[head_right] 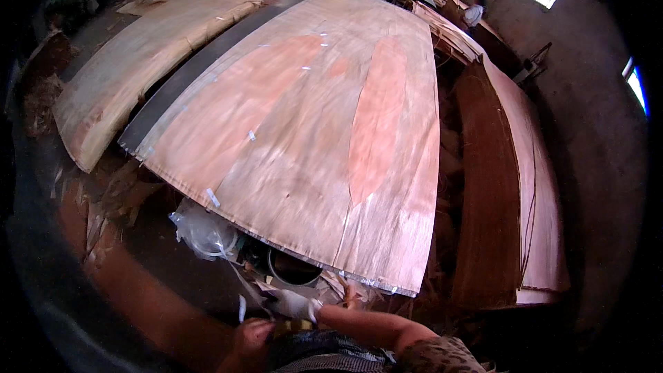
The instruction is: The person cuts strips of wood veneer with a utility knife on a large table and moves sheets of veneer using a long bamboo stick.
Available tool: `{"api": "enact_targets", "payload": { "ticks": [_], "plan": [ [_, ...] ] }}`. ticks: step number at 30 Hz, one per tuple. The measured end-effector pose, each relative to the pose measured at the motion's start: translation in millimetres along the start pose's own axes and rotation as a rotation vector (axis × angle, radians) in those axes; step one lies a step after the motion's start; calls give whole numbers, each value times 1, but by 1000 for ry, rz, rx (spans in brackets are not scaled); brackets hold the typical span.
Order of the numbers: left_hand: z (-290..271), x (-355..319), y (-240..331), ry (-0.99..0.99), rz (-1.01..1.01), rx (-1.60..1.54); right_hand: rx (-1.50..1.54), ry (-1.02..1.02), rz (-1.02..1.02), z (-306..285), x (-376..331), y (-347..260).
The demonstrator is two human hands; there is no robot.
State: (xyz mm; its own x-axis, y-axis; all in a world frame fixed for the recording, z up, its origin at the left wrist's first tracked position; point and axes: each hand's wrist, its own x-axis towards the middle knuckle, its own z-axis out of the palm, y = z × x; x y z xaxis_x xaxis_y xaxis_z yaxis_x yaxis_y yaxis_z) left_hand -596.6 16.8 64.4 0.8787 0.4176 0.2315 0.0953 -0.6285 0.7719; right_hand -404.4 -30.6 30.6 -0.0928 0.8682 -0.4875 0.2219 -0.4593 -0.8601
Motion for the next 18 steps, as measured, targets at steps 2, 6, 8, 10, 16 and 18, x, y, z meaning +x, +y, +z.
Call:
{"api": "enact_targets", "payload": {
  "ticks": [2,6,8,10,16,18],
  "plan": [
    [0,-12,27,-63,-55,-11,358,-73,13,-1,32,-19],
    [13,-61,24,-126,-375,-145,850,-30,-17,-79,16,-109],
    [12,-112,15,-78,-616,-146,1061,126,-211,-89,3,-157],
    [15,-155,0,-27,-816,-129,989,115,-251,-100,-10,-153],
    [21,-198,-94,-50,-1052,316,-124,267,32,-47,-37,-36],
    [6,-109,-77,178,-695,480,-598,60,254,-20,-57,-9]
  ]
}}
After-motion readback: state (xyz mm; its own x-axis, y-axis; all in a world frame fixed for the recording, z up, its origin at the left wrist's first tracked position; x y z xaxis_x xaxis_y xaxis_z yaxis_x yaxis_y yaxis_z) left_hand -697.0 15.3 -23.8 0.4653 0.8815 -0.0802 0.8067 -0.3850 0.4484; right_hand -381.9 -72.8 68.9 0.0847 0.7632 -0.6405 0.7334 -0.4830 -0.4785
